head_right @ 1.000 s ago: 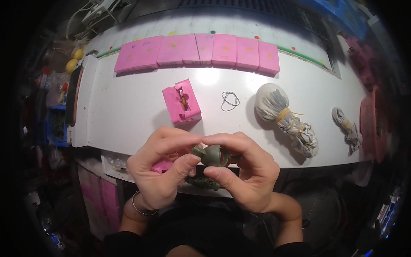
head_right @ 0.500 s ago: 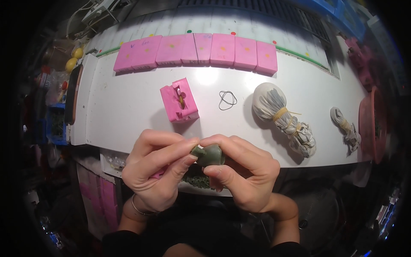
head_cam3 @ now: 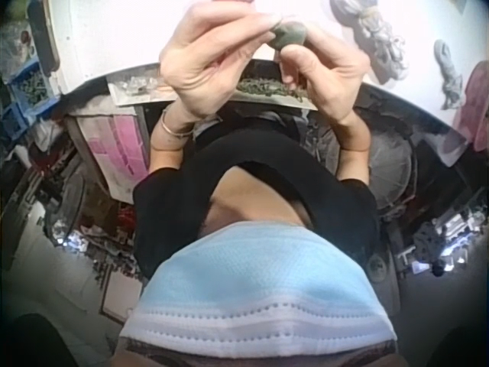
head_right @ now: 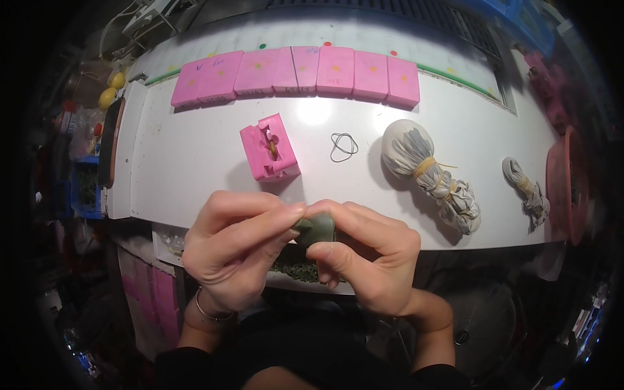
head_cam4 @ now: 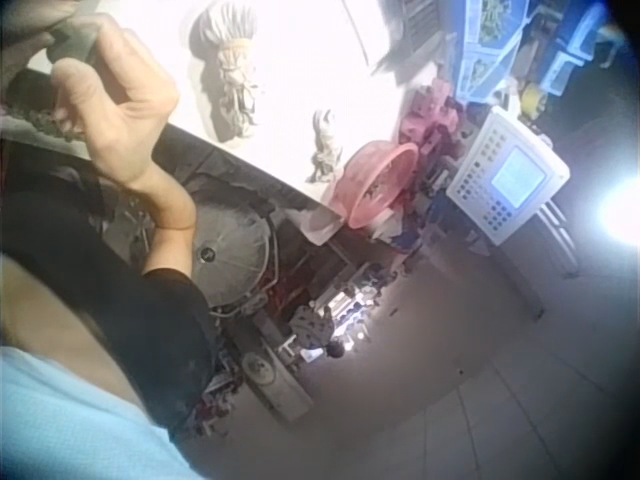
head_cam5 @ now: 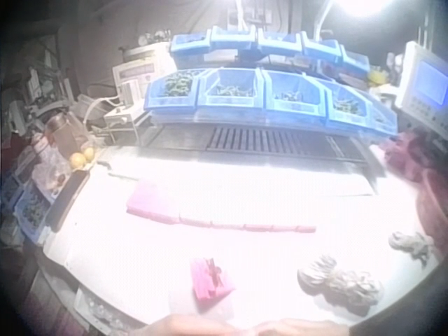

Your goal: The person uses pink rubber molds to shape green plastic components, cleaning the molds and components by hand and with a small tool, and then organizes the finished parts and molds on the workstation.

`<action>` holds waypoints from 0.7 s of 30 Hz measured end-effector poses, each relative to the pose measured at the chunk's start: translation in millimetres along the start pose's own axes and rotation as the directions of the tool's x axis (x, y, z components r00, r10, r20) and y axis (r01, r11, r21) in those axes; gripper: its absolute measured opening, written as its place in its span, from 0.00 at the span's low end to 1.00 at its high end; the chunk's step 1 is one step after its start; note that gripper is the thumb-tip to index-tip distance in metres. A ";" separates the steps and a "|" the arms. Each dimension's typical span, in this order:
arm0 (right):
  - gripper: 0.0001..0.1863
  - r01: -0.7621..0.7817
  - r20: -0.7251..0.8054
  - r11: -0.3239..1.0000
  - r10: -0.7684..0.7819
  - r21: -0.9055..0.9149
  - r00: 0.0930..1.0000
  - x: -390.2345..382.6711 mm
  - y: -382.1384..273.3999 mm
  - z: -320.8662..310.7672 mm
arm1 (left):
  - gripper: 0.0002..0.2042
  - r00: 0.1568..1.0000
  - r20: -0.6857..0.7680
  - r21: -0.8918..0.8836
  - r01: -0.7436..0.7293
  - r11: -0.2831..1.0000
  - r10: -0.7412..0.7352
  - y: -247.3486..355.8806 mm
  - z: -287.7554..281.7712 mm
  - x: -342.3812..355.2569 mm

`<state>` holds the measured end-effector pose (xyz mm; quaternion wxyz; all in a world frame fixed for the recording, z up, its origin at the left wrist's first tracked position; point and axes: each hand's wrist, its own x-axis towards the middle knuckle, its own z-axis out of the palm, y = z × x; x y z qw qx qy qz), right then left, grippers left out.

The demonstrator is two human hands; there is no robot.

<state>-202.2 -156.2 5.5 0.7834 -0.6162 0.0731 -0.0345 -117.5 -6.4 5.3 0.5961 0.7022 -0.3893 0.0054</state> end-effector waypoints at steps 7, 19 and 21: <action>0.15 -0.092 0.014 0.987 0.091 0.133 0.996 -0.8 8.2 -2.0 | 0.16 0.996 0.092 -0.033 -0.014 0.999 0.017 -7.7 -1.1 0.4; 0.15 0.077 -0.107 0.976 -0.100 -0.202 0.989 -6.3 16.0 10.1 | 0.15 0.972 0.118 -0.311 0.232 0.922 -0.204 -19.0 3.6 -14.2; 0.13 0.135 -0.157 0.934 -0.195 -0.330 0.968 -6.9 19.5 8.0 | 0.14 0.840 0.227 -0.468 0.538 0.701 -0.494 -9.6 2.4 -12.8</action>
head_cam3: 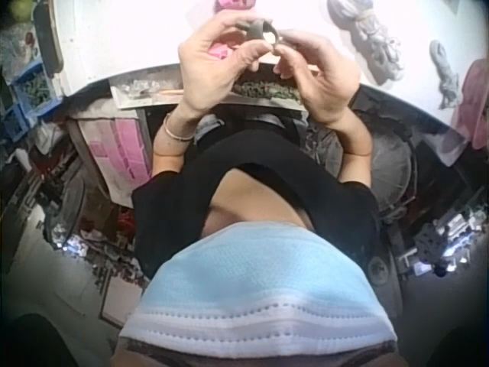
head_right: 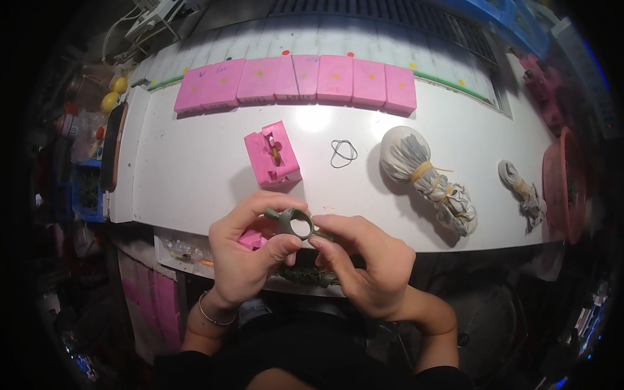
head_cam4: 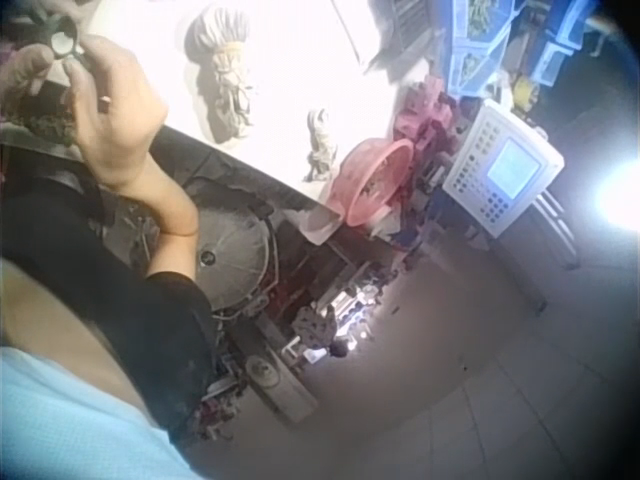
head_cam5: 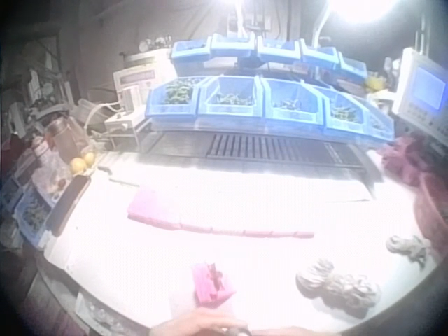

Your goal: The person uses pink rubber molds to shape green plastic components, cleaning the molds and components by hand and with a small tool, and then organizes the finished parts and molds on the workstation.

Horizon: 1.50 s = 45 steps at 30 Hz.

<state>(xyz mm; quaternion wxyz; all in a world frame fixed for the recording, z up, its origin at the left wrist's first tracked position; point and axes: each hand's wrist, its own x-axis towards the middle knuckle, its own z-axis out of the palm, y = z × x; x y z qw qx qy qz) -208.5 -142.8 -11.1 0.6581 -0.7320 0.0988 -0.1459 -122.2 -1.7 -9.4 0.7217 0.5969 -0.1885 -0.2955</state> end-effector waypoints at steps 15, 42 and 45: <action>0.18 -0.668 0.573 0.713 0.463 0.212 0.676 11.8 -5.5 -31.4 | 0.18 0.990 0.090 0.108 -0.116 0.987 0.107 -5.9 -3.1 -3.1; 0.07 0.370 0.092 0.805 -0.372 -0.463 0.924 267.7 -108.5 -49.8 | 0.12 0.665 -0.369 0.596 -0.367 0.714 0.650 -6.5 -39.1 10.2; 0.13 0.560 -0.270 0.762 -0.643 -0.326 0.717 369.2 -154.0 -79.3 | 0.12 0.712 -0.394 0.526 -0.343 0.778 0.581 -7.5 -35.5 15.3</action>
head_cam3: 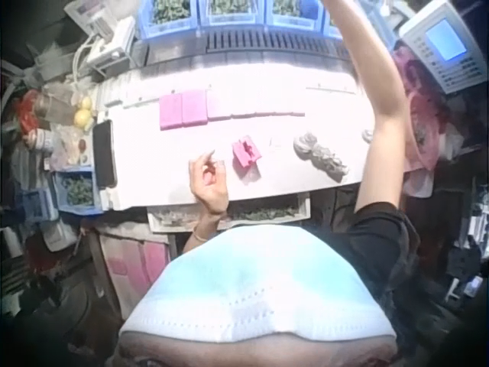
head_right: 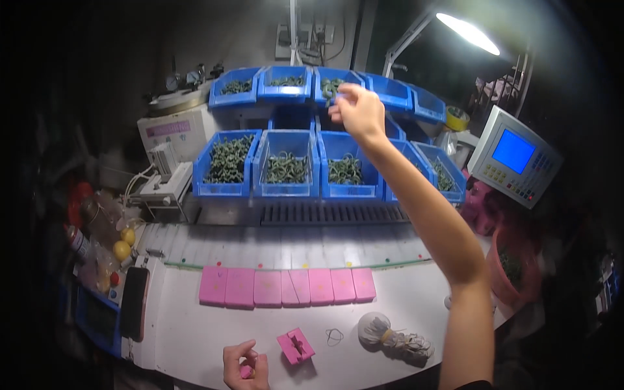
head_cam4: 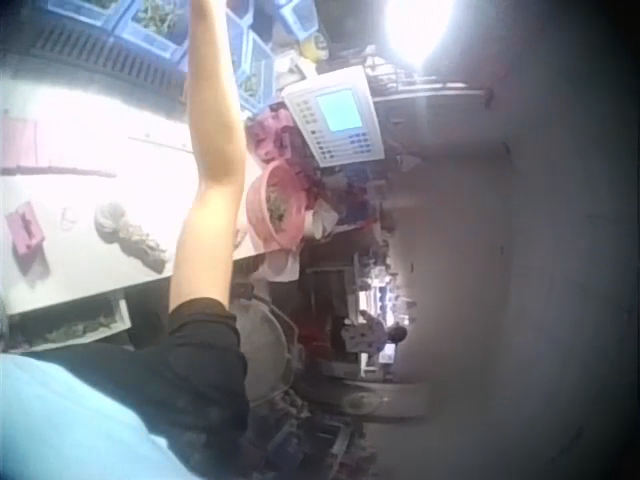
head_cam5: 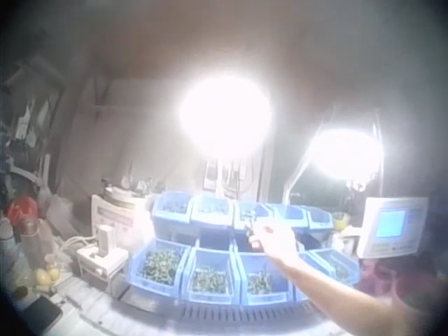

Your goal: The person uses pink rubber molds to shape green plastic components, cleaning the molds and components by hand and with a small tool, and then organizes the finished parts and molds on the workstation.

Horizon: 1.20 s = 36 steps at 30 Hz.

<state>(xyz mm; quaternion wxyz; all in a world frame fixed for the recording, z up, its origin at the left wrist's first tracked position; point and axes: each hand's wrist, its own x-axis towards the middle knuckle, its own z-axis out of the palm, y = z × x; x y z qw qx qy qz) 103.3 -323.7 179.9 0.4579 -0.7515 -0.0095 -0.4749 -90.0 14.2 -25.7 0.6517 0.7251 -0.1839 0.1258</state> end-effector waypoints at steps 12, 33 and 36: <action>0.05 0.363 0.388 0.722 -0.141 -0.589 0.911 -111.4 10.3 -88.3 | 0.16 0.994 0.037 0.021 0.103 0.994 -0.104 -61.9 -19.4 -12.2; 0.12 -0.067 -0.105 0.136 -0.296 -0.988 0.949 -114.8 54.6 -397.2 | 0.12 0.968 0.107 0.185 0.204 0.961 -0.226 -62.7 -19.9 -19.5; 0.12 -0.064 -0.115 0.167 -0.314 -0.984 0.942 -113.5 59.6 -409.1 | 0.12 0.967 0.107 0.257 0.199 0.946 -0.233 -56.6 -16.1 -18.9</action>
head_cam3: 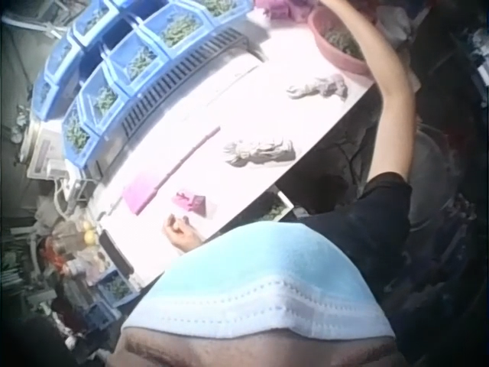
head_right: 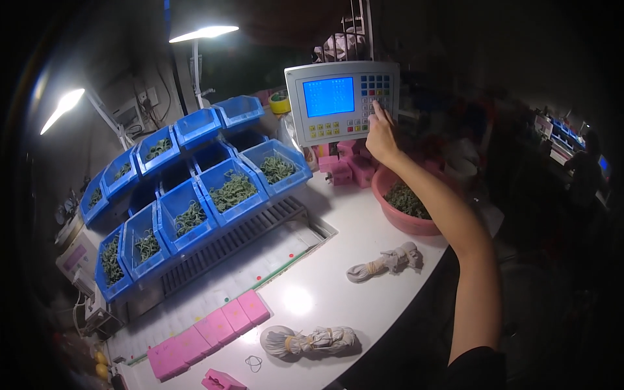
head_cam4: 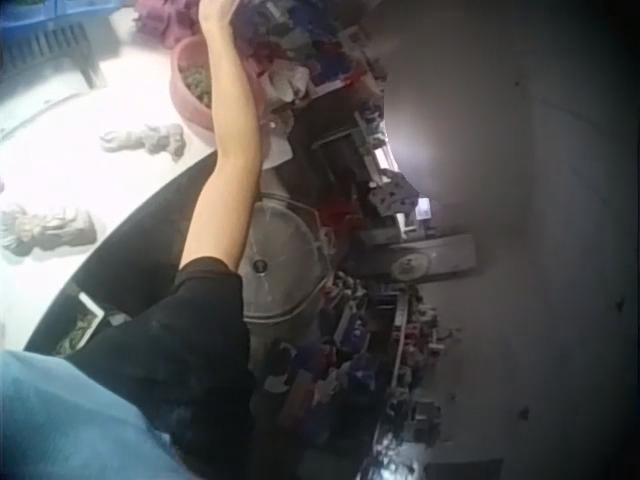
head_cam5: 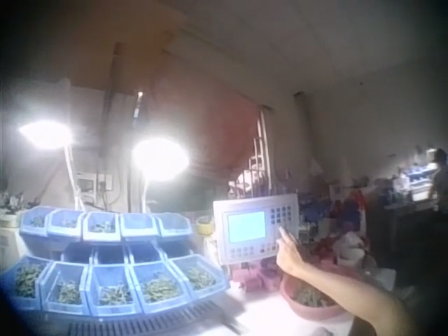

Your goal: The person uses pink rubber molds to shape green plastic components, cleaning the molds and components by hand and with a small tool, and then organizes the finished parts and molds on the workstation.

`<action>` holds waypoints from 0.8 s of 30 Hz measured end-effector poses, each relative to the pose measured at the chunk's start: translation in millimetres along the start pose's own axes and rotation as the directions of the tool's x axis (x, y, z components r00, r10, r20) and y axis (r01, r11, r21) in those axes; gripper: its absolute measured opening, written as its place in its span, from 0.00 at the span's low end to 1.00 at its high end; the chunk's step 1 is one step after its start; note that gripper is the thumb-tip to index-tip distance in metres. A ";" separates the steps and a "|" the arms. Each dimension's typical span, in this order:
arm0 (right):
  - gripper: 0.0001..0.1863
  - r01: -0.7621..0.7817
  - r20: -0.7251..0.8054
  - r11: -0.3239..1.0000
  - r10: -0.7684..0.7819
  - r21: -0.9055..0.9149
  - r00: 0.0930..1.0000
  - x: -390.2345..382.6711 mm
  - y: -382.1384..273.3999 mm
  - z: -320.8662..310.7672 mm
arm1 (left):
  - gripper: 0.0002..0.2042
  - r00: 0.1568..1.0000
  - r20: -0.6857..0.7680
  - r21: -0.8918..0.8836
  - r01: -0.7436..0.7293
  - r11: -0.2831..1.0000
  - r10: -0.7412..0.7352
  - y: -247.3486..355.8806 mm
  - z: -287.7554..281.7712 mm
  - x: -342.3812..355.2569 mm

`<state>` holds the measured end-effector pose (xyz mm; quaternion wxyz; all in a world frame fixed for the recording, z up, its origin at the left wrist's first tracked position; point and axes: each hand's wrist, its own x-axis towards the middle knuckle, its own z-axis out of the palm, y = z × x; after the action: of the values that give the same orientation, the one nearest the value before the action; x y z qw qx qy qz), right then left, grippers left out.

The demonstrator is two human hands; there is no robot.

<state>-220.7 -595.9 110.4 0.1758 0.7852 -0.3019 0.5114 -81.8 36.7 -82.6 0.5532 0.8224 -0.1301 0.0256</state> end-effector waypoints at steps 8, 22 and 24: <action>0.18 -0.098 -0.180 0.991 0.114 0.094 0.977 7.5 20.3 1.8 | 0.12 0.984 0.014 0.136 -0.177 0.975 0.176 -23.1 -0.7 2.9; 0.18 -0.638 0.338 0.378 0.610 0.671 0.717 30.8 46.7 -17.2 | 0.09 0.972 0.014 0.289 -0.230 0.929 0.236 -6.1 2.3 2.0; 0.20 -0.673 0.383 0.327 0.625 0.663 0.680 30.2 48.6 -18.4 | 0.09 0.974 -0.015 0.245 -0.214 0.946 0.224 -12.4 4.2 2.1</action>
<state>-256.4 -630.7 143.9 -0.4006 0.6076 -0.3482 0.5908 -77.2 36.9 -95.0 0.4451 0.8634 -0.2048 0.1202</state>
